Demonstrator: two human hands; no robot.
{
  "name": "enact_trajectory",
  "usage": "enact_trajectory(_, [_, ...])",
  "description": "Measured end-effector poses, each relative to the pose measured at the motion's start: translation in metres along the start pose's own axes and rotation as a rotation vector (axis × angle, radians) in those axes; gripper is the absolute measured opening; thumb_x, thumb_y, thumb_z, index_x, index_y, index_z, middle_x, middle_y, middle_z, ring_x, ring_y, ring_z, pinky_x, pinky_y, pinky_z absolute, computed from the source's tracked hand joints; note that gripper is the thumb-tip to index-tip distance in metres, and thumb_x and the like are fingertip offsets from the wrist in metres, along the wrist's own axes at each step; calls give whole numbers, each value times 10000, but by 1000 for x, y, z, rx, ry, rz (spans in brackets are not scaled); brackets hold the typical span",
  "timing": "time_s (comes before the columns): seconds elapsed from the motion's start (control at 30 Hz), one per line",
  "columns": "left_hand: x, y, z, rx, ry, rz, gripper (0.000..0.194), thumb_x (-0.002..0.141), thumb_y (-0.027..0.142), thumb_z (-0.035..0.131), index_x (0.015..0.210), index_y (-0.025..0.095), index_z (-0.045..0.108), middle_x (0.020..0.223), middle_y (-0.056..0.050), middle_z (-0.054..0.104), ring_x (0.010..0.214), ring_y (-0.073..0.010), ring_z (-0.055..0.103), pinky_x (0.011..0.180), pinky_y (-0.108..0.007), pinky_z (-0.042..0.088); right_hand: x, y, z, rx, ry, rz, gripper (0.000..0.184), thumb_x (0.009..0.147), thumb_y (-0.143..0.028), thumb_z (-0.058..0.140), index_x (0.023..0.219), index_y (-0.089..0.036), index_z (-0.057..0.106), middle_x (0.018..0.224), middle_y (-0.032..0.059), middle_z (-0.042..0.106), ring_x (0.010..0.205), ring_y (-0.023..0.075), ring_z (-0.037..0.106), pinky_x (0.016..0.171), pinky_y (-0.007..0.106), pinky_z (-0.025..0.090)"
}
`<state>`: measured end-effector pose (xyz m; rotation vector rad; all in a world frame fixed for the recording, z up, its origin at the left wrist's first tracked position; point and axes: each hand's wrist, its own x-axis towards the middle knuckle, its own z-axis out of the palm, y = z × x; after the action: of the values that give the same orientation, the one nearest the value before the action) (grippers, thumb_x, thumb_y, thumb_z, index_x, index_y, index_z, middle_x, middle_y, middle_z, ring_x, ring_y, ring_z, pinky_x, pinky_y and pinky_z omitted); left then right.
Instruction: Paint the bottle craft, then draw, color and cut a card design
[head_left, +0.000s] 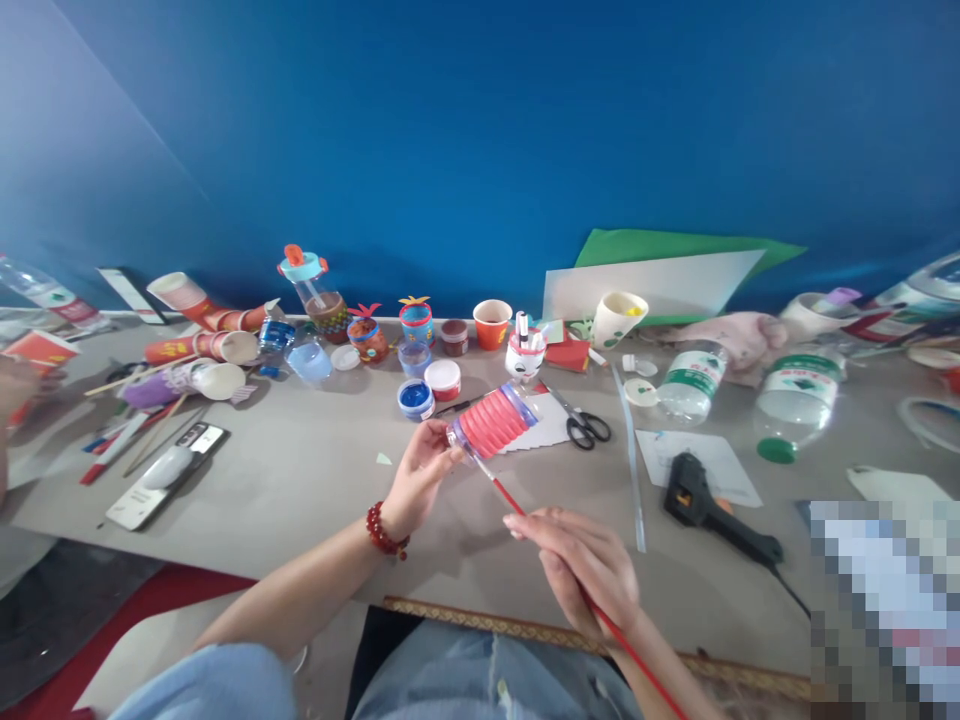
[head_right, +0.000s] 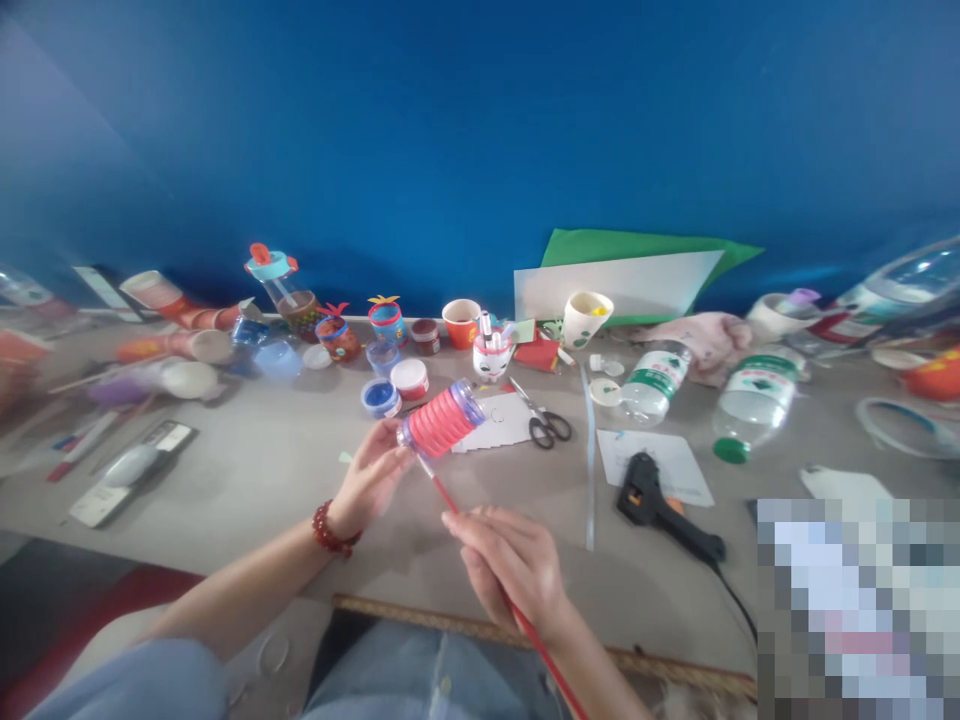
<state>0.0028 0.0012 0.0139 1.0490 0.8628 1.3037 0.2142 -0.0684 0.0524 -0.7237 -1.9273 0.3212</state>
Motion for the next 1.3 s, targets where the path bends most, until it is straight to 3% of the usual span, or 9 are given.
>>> enact_trajectory(0.23, [1, 0, -1, -49, 0, -30, 311, 797, 383, 745, 1002, 220, 578, 998, -39, 612, 886, -168, 610, 816, -335, 510, -15, -4, -12, -49, -11, -3, 371, 879, -64, 445, 1181, -116, 654, 860, 94, 752, 770, 186, 720, 707, 300, 602])
enact_trajectory(0.53, [1, -1, -1, -51, -13, -31, 288, 806, 393, 729, 990, 224, 585, 937, -35, 619, 843, -174, 620, 790, -347, 518, -3, 0, -3, -39, -12, -62, 349, 885, -67, 477, 1192, -97, 640, 910, 113, 751, 819, 186, 719, 751, 301, 602])
enact_trajectory(0.7, [2, 4, -1, -218, 9, -115, 225, 799, 319, 737, 943, 202, 609, 924, -13, 626, 798, -124, 604, 809, -292, 498, -18, -2, -11, -44, -15, 25, 358, 881, -49, 460, 1166, -121, 663, 845, 95, 743, 760, 185, 710, 686, 293, 596])
enact_trajectory(0.93, [6, 5, -1, -397, -74, -240, 136, 833, 288, 713, 865, 176, 644, 936, -40, 680, 900, -172, 650, 921, -349, 496, -8, -2, -7, 12, 3, -28, 401, 897, -87, 445, 1255, -139, 617, 921, 108, 754, 802, 212, 717, 713, 338, 599])
enact_trajectory(1.1, [7, 4, -3, -481, -89, -332, 219, 832, 314, 711, 973, 151, 678, 1051, -75, 704, 1005, -219, 662, 980, -385, 494, -4, 0, 0, 55, -15, 2, 393, 878, -63, 457, 1223, -137, 630, 925, 104, 750, 810, 201, 711, 726, 329, 596])
enact_trajectory(1.3, [8, 7, -6, -613, -85, -469, 310, 840, 348, 677, 1050, 120, 661, 1016, -92, 736, 930, -214, 699, 987, -402, 511, -24, 1, -18, -4, 6, 112, 380, 892, -67, 429, 1163, -166, 677, 878, 76, 758, 772, 201, 721, 719, 323, 587])
